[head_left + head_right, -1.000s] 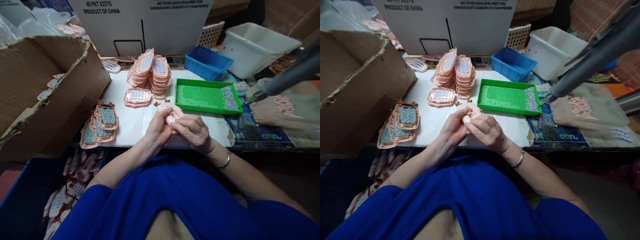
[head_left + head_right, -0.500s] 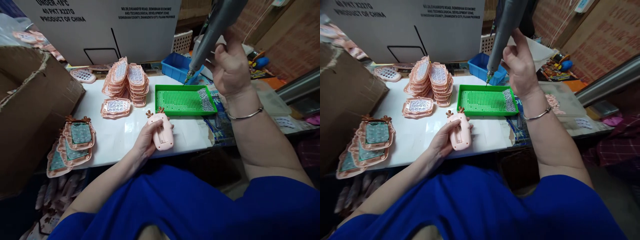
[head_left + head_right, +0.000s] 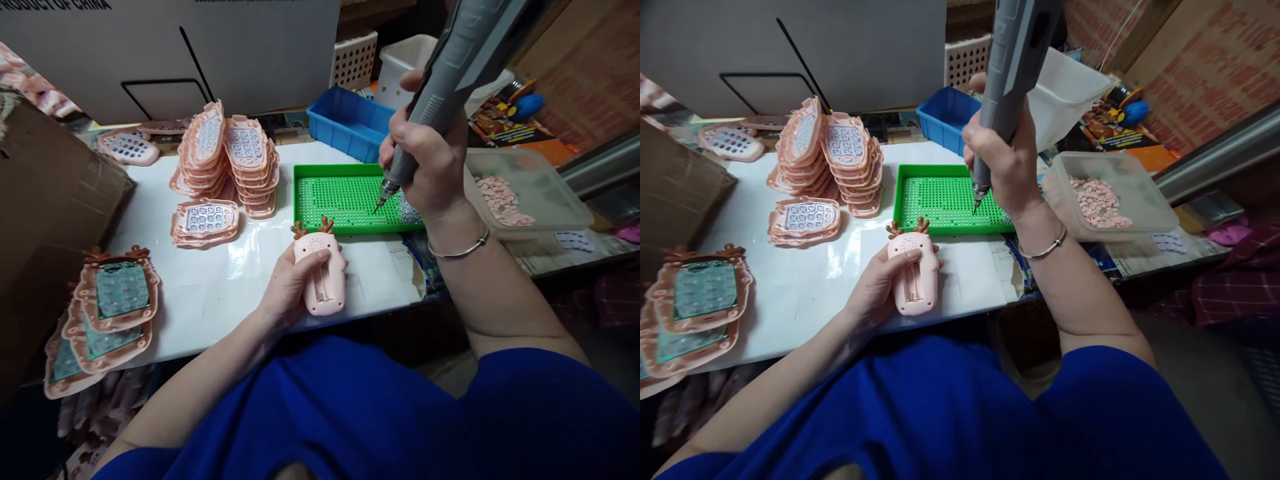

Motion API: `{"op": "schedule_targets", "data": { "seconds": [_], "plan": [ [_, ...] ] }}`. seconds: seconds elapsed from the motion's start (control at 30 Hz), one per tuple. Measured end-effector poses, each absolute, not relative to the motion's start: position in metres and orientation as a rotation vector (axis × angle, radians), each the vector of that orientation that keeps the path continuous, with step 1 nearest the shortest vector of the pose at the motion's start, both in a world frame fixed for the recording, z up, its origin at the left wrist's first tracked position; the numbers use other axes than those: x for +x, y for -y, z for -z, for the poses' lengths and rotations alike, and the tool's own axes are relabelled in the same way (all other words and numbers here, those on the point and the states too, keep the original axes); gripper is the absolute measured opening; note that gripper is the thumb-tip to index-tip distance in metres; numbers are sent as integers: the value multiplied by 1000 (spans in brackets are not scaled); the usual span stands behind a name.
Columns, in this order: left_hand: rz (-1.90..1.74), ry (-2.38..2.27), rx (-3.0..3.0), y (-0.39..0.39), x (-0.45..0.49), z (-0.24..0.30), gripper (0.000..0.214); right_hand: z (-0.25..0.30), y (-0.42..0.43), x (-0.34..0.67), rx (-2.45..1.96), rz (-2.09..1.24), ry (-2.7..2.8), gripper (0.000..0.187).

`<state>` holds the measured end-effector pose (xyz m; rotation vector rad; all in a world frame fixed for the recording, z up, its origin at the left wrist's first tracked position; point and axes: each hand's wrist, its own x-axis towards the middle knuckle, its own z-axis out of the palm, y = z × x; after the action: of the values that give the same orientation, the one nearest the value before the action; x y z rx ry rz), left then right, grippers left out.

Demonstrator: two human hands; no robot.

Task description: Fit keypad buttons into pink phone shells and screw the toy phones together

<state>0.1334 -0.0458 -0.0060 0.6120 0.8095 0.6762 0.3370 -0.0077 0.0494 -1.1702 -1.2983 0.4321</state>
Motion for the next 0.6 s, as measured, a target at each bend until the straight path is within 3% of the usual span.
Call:
{"op": "schedule_targets", "data": {
  "seconds": [0.27, 0.43, 0.6],
  "plan": [
    [-694, -862, 622, 44, 134, 7, 43, -18, -3, 341, -1341, -229, 1188, 48],
    [-698, -863, 621, 44, 134, 8, 44, 5, -22, 352, -1020, -193, 1177, 58],
    [-701, -855, 624, 45, 132, 8, 45, 16, -27, 363, -1062, -279, 1211, 52]
  ]
}}
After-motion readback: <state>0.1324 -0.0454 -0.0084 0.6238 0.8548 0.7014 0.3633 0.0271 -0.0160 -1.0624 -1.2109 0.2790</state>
